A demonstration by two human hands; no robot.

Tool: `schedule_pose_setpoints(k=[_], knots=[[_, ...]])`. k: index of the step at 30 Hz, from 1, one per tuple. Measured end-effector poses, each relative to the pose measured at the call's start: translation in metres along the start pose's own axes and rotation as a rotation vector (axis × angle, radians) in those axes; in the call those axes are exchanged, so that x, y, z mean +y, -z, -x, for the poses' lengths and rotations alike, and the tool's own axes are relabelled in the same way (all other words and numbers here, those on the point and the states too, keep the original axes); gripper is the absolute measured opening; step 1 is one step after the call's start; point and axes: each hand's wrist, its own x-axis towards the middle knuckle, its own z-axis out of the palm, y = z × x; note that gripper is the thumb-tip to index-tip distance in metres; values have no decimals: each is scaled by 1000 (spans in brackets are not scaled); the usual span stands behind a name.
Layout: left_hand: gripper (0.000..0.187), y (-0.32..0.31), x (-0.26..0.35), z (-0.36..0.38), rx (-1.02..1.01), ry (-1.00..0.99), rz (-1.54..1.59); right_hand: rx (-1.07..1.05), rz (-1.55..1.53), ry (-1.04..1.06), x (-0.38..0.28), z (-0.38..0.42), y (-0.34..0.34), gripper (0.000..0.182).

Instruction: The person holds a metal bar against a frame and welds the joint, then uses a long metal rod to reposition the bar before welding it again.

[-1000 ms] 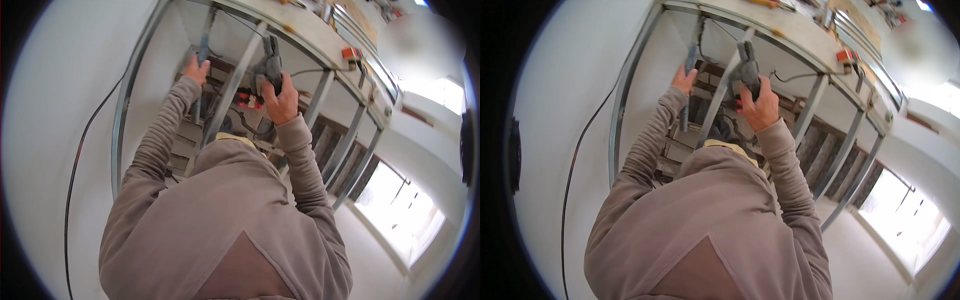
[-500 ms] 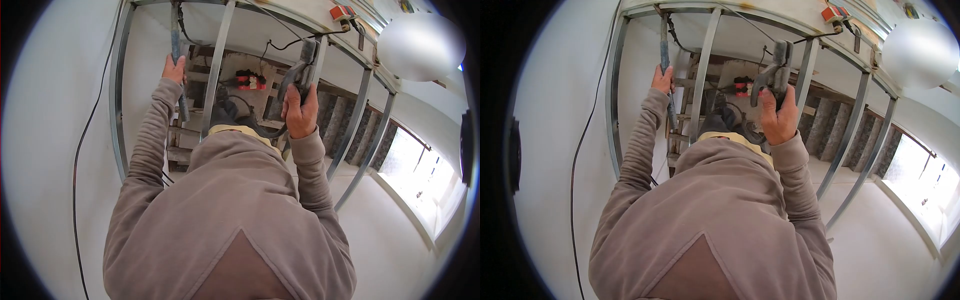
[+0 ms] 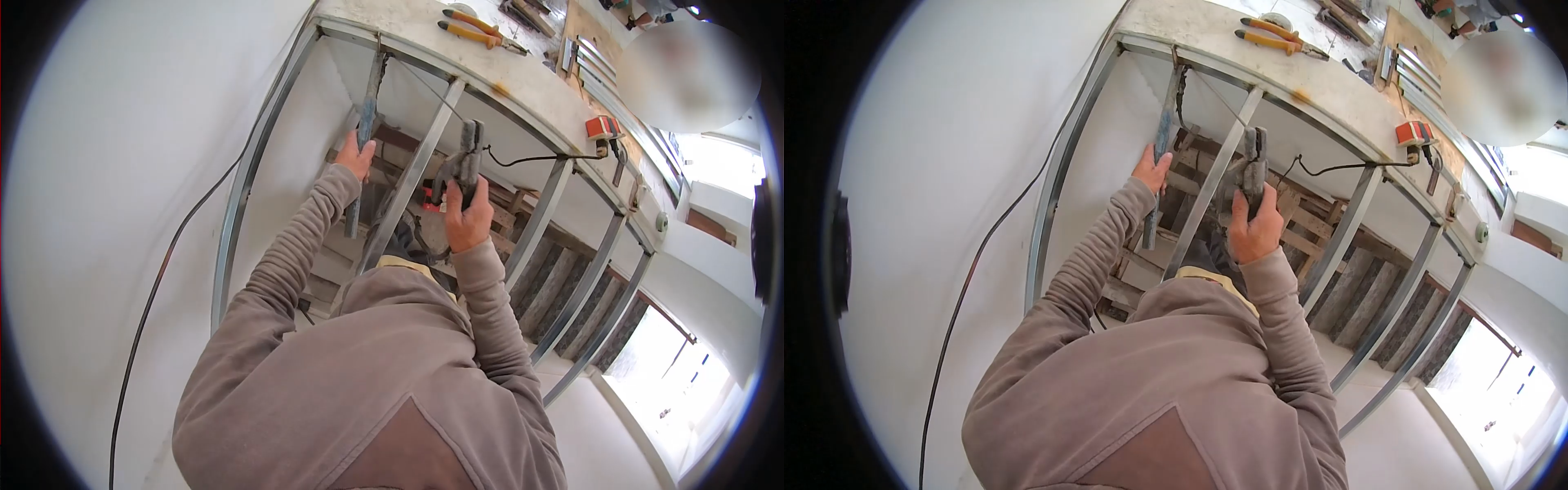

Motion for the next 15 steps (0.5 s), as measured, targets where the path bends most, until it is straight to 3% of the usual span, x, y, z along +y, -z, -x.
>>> schedule_pose_setpoints(k=[6, 15], knots=[[35, 1, 3, -1, -5, 14, 20, -35, -29, -14, -3, -11, -12, 33], [38, 0, 3, 1, 24, 27, -84, -9, 116, 126, -5, -11, -15, 31]])
